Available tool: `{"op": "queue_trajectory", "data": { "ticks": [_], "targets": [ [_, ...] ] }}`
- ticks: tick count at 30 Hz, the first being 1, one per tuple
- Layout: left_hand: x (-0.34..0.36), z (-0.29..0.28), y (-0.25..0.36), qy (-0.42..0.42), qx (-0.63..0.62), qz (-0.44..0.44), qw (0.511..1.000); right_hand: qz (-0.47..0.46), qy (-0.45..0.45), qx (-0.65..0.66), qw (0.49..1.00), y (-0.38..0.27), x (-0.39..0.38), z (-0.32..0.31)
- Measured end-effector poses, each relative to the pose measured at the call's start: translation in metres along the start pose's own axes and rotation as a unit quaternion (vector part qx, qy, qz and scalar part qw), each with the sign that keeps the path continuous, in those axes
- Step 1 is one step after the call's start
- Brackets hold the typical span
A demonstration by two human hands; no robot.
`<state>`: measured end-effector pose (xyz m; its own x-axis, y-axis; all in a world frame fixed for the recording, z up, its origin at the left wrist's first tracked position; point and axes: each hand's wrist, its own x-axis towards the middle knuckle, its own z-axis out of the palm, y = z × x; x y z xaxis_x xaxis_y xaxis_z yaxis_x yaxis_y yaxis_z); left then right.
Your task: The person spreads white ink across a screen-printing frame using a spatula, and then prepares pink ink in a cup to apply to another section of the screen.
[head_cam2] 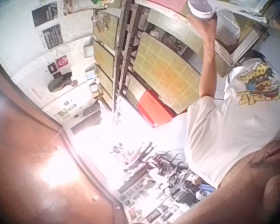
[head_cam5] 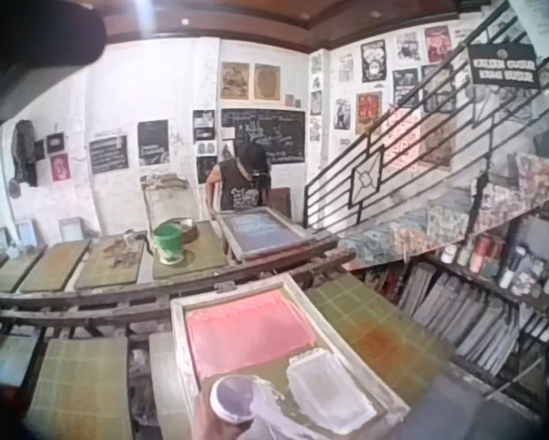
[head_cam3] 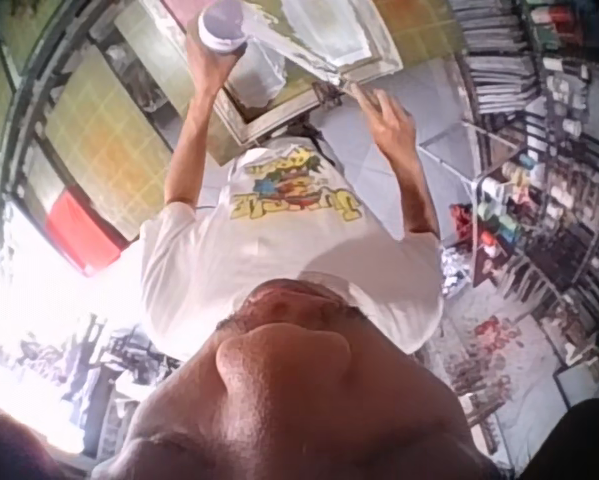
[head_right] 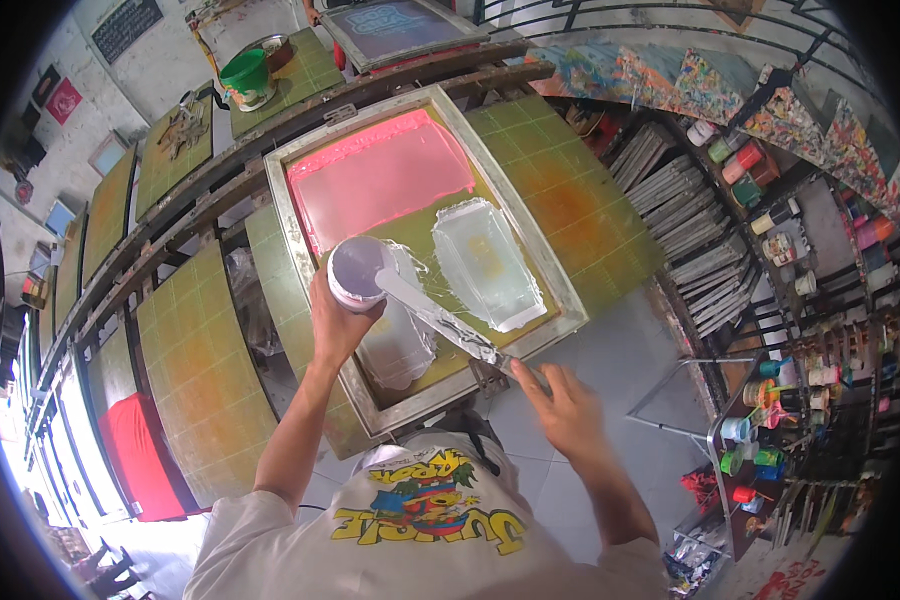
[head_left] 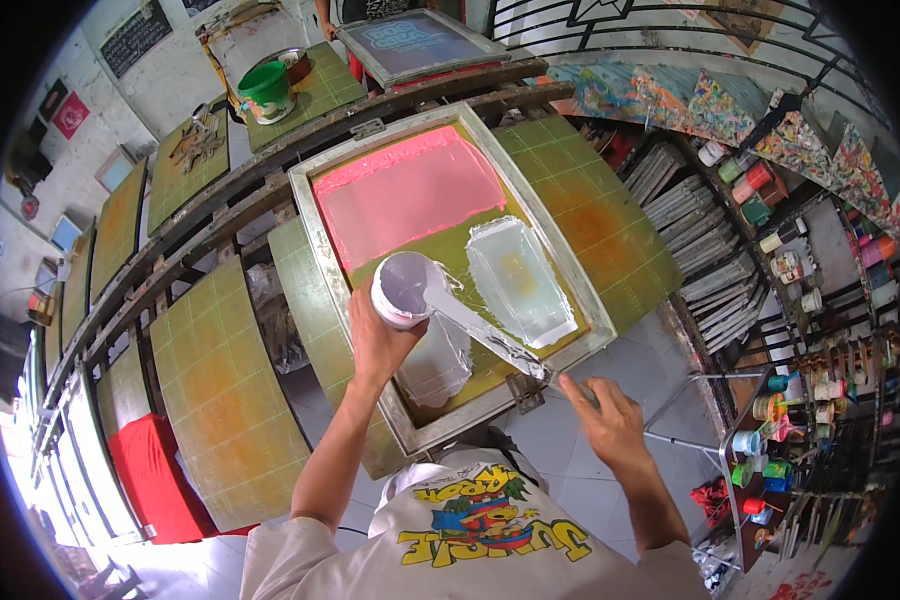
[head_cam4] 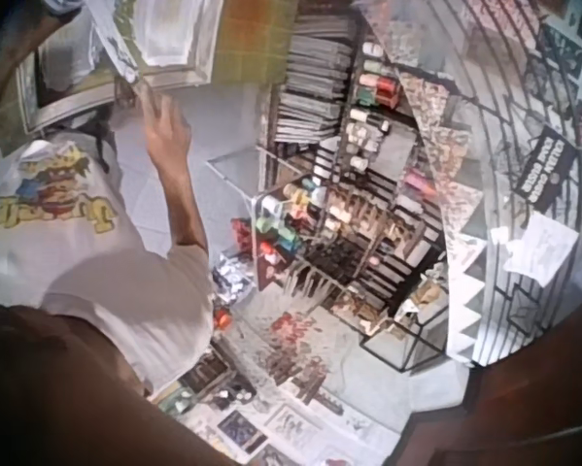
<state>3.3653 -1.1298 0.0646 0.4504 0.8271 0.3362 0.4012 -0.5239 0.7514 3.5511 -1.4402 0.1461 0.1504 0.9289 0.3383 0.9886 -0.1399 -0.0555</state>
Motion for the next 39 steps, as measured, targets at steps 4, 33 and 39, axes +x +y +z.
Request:
{"op": "queue_trajectory", "data": {
  "ticks": [4,33,39],
  "targets": [
    [0.0,-0.004,-0.004,0.0,0.011,0.008,1.0,-0.015,-0.008,-0.016,1.0,0.011,0.006,-0.029],
    [-0.161,0.062,-0.126,0.031,-0.56,-0.309,0.769,0.381,-0.046,0.174,0.907,0.072,0.063,0.157],
    [-0.163,0.065,-0.132,-0.051,-0.372,-0.234,0.897,0.331,-0.042,0.17,0.927,0.084,0.057,0.172]
  ]
}}
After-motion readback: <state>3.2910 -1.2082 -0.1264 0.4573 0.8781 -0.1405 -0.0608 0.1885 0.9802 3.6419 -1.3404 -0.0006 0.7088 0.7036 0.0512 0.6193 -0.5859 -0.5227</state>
